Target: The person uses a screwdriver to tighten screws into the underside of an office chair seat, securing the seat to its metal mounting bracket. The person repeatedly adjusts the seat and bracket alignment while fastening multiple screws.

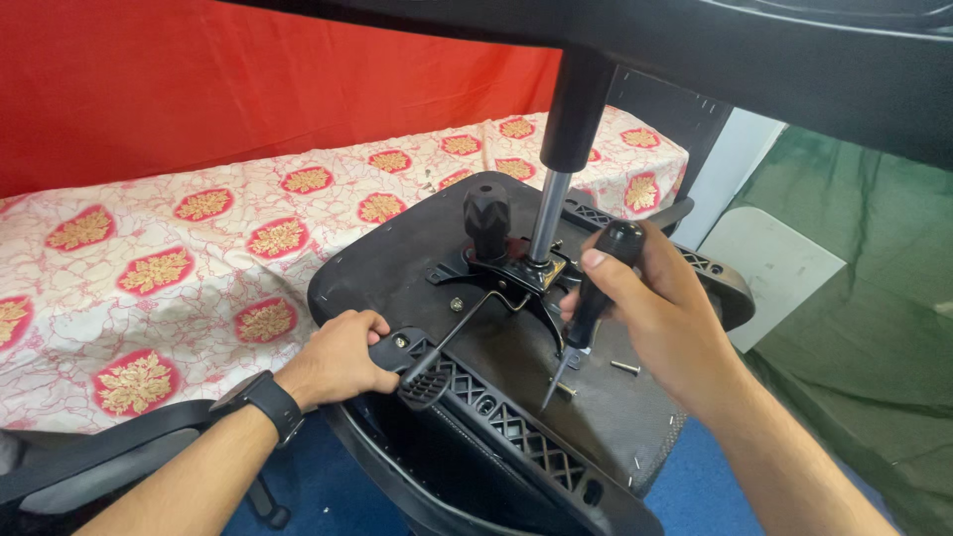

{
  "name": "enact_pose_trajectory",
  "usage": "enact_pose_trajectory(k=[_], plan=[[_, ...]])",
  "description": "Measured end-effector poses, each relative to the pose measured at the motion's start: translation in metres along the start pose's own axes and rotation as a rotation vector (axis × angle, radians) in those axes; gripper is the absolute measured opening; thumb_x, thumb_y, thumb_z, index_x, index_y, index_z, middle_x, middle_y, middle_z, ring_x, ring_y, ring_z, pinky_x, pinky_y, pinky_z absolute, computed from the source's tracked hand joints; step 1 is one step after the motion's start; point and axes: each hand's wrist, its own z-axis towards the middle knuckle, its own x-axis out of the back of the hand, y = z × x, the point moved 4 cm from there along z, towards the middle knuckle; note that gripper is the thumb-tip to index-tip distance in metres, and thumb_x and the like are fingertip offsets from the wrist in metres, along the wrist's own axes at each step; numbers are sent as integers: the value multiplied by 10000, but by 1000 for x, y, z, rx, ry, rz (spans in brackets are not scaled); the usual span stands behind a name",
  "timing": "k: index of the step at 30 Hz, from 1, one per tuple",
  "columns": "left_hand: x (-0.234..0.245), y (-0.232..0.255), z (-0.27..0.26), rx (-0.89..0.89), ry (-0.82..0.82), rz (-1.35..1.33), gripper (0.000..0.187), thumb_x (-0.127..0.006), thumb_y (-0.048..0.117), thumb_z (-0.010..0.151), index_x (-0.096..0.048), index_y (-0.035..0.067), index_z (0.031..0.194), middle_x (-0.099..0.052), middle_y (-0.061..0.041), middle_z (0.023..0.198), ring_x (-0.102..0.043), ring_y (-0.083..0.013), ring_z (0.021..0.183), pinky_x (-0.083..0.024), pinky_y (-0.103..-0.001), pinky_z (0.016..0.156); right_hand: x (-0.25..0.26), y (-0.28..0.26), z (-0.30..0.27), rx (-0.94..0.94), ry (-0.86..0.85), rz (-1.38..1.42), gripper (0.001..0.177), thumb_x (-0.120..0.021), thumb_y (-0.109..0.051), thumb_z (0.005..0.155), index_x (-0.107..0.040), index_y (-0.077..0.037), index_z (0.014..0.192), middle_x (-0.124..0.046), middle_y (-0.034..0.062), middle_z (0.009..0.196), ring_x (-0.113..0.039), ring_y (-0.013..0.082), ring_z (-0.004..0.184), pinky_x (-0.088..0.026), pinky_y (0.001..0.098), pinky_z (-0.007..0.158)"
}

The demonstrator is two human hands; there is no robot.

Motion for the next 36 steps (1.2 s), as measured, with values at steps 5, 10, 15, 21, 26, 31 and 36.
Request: enact_pose_trajectory(k=[5,10,15,21,26,31,36], plan=[[0,-2,10,-120,-34,-41,707,-871,324,534,-677,-4,1129,-707,-167,1119,-678,-251,1095,-527,-335,980,-43,-36,15,170,-53,-71,245,-607,-214,1005,-546,-46,1174,-650,61,1027,-698,151,910,-603,346,834],[2,-2,11,-129,-96,-146,602,-859,288,523,-721,-22,1020,-747,-162,980,-719,-243,993,-554,-332,910,-82,-47,27,233,-93,-104,224,-600,-203,1023,-524,-50,1169,-655,50,1055,-691,125,969,-607,331,870],[4,1,11,-104,-202,-305,541,-836,214,512,-728,-56,968,-781,-174,847,-750,-236,800,-587,-325,783,-110,-33,39,211,-150,-128,246,-613,-185,1020,-512,-58,1204,-633,48,1063,-623,104,983,-539,308,839],[3,2,16,-34,-273,-281,536,-853,208,509,-749,-64,959,-770,-183,905,-752,-243,840,-590,-322,779,-114,-21,46,226,-118,-141,206,-574,-163,1037,-482,-52,1183,-636,48,1016,-643,102,956,-547,295,843],[8,1,18,-44,-254,-110,708,-919,292,511,-649,8,1101,-633,-159,1156,-660,-270,1065,-551,-349,920,-102,-25,50,283,11,-3,137,-537,-91,1047,-430,-46,1120,-614,72,887,-676,141,788,-606,324,741],[10,-3,15,-23,-220,-8,846,-945,393,511,-558,63,1187,-610,-116,1194,-629,-283,1136,-509,-390,973,-95,-24,51,187,53,18,151,-589,-69,981,-461,-45,1056,-590,56,802,-634,122,649,-569,309,560],[8,-4,12,-49,-183,65,808,-927,424,535,-592,91,1191,-606,-98,1208,-631,-288,1142,-502,-405,987,-97,-8,43,-64,38,-261,160,-685,-146,893,-578,-66,981,-608,10,722,-591,88,560,-501,273,477]])
